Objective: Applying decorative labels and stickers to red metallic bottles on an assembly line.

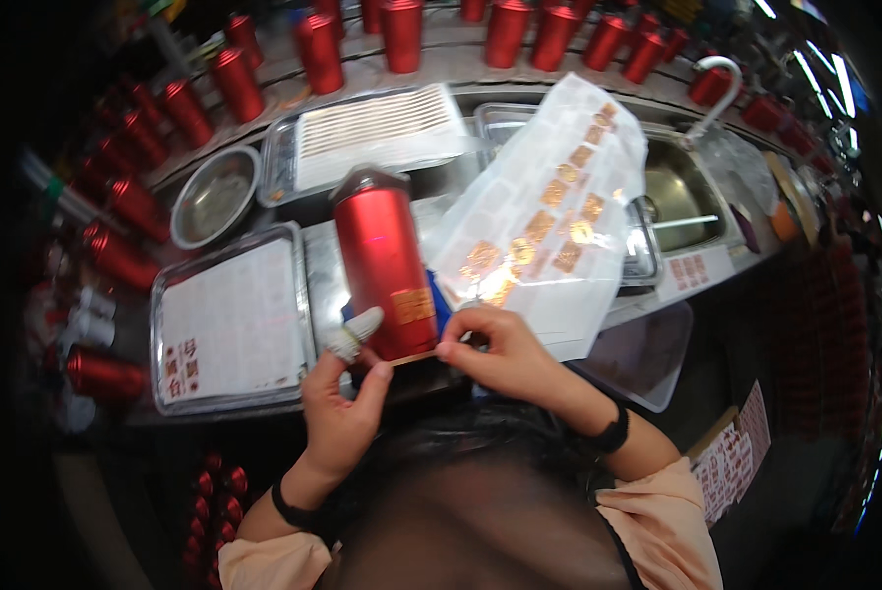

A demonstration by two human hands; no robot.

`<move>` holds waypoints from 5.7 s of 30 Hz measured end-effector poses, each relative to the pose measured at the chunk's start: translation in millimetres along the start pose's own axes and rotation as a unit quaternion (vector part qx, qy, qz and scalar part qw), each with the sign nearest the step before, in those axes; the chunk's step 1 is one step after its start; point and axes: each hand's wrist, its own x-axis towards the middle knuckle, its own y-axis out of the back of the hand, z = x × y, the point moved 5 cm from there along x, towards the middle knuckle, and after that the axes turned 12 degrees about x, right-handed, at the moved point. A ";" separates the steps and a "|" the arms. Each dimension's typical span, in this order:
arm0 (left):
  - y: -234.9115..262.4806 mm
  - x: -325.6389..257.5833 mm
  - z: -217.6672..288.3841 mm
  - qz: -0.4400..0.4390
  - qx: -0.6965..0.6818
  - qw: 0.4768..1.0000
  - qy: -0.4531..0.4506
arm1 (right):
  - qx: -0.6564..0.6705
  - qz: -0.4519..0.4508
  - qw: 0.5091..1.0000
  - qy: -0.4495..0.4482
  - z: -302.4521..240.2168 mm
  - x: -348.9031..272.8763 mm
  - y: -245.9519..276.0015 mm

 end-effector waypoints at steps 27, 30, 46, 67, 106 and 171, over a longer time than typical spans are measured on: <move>14.6 13.0 -25.9 0.013 0.067 0.997 -0.034 | 0.037 0.037 0.997 -0.052 -2.6 1.5 5.4; 5.9 15.8 -23.2 -0.005 0.030 0.998 -0.060 | 0.037 0.039 0.997 -0.052 -4.3 0.8 5.1; -4.8 17.2 -34.2 -0.046 -0.028 0.998 -0.043 | 0.057 0.030 0.996 -0.056 -12.0 -3.2 6.9; -8.2 15.8 -41.5 -0.029 -0.026 0.999 -0.038 | 0.043 0.056 0.995 -0.067 11.9 3.4 11.2; 19.4 -5.7 -11.1 0.012 0.326 0.911 -0.253 | 0.051 0.037 0.995 -0.071 11.2 2.0 10.6; 3.2 2.2 -30.5 0.176 0.197 0.909 -0.324 | 0.017 -0.009 0.998 -0.052 2.7 9.3 -0.5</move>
